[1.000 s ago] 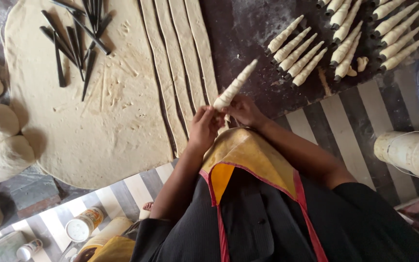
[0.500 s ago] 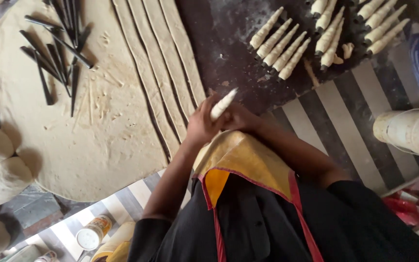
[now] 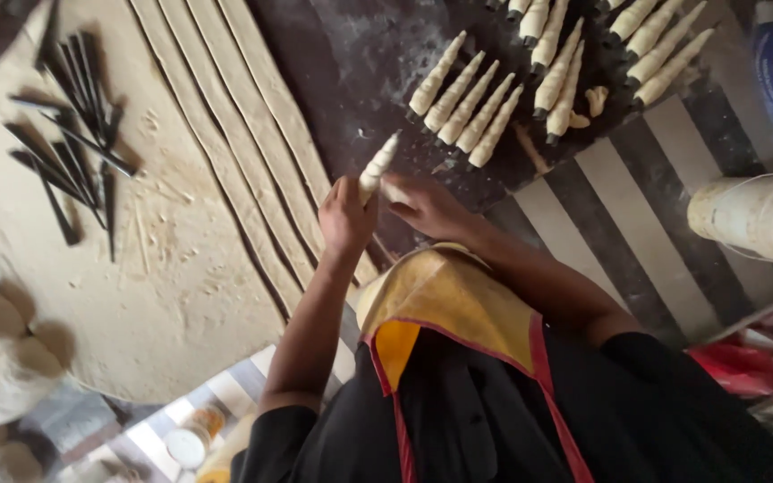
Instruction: Rolling long strips of dough around metal cone molds to create pastry cones.
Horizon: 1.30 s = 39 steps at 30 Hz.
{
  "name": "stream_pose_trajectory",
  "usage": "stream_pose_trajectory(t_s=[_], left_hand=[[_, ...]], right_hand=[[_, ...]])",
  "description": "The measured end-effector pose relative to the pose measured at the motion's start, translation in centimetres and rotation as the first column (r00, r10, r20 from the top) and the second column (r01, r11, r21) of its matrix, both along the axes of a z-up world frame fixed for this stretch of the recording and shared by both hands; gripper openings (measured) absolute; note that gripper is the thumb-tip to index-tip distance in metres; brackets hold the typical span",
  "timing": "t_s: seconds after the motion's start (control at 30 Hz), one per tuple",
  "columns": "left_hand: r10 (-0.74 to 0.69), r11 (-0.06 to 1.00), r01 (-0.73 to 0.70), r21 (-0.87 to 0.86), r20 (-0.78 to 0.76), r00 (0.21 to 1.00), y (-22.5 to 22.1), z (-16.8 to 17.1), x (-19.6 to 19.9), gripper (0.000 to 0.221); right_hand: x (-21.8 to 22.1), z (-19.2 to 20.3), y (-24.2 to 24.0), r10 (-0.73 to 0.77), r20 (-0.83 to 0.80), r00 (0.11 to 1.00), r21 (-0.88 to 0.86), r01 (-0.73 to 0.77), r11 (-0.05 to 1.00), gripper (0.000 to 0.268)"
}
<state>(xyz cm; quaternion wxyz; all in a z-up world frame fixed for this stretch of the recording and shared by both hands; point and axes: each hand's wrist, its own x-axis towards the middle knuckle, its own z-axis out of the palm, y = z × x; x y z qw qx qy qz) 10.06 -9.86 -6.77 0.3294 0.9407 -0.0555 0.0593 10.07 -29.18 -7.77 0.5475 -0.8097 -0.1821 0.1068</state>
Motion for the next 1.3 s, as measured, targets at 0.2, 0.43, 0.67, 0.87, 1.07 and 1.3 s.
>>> stream_pose_trajectory(t_s=[0.2,0.43,0.67,0.87,1.07,1.3], left_hand=[[0.057,0.998,-0.057,0.005,0.026,0.998,-5.4,-1.1,1.0,0.026],[0.133,0.989,-0.133,0.071,0.004,0.991,-11.5,-0.4,1.9,0.048],[0.065,0.992,-0.047,0.118,-0.152,0.986,-12.5,-3.8,9.3,0.042],[0.033,0.981,-0.008,0.195,-0.125,0.992,-11.8,-8.1,15.8,0.040],[0.113,0.991,-0.105,0.085,-0.091,0.989,-8.4,-7.4,11.3,0.034],[0.523,0.827,-0.551,-0.111,-0.207,0.827,0.6,-4.1,-3.8,0.025]], right_hand=[[1.9,-2.0,-2.5,0.083,-0.479,0.874,0.407,0.137,0.903,0.026],[2.4,-10.1,-4.8,0.257,-0.832,0.492,0.527,0.555,0.644,0.022],[5.5,-3.9,-8.2,-0.017,-0.758,0.652,0.472,0.567,0.675,0.056],[4.5,-3.6,-11.6,-0.078,-0.689,0.721,0.446,0.505,0.739,0.056],[3.0,-5.8,-11.5,0.036,-0.638,0.769,0.332,0.232,0.914,0.029],[4.5,-3.7,-5.7,0.285,0.009,0.959,-0.207,-0.277,0.938,0.024]])
